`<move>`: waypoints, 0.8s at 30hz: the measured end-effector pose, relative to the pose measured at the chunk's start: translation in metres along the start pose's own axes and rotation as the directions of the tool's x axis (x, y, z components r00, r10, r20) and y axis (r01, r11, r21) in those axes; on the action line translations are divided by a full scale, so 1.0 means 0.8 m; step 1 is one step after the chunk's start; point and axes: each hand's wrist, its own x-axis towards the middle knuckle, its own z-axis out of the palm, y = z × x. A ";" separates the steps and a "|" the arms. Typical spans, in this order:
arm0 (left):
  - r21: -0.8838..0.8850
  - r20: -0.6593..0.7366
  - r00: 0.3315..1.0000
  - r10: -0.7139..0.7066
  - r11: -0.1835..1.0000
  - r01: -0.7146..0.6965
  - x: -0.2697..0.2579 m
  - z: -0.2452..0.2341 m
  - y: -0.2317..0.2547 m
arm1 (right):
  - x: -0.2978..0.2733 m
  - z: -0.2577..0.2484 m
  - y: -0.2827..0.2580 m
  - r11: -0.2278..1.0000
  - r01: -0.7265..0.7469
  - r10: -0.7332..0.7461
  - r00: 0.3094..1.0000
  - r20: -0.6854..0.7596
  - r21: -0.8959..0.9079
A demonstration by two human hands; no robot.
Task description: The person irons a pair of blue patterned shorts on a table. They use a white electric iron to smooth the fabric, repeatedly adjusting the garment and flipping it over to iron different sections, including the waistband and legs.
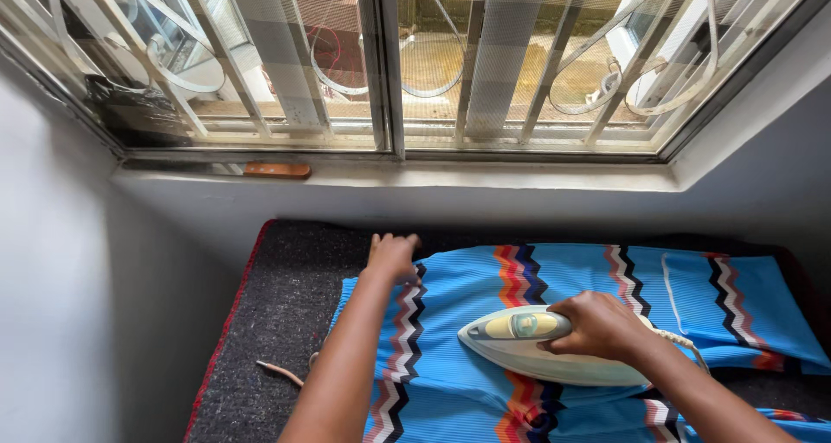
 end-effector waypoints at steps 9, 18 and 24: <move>-0.321 0.122 0.979 -0.164 0.927 0.195 0.061 0.059 -0.065 | 0.006 0.009 0.004 0.980 -0.144 0.165 0.973 -0.161 0.134; -0.286 0.133 0.979 -0.155 0.939 0.188 0.048 0.082 -0.076 | 0.020 0.017 0.004 0.992 -0.074 0.096 0.964 -0.246 0.098; -0.263 0.119 0.974 -0.195 0.939 0.220 0.045 0.069 -0.063 | 0.057 0.019 -0.052 0.942 -0.214 0.267 0.945 -0.190 0.259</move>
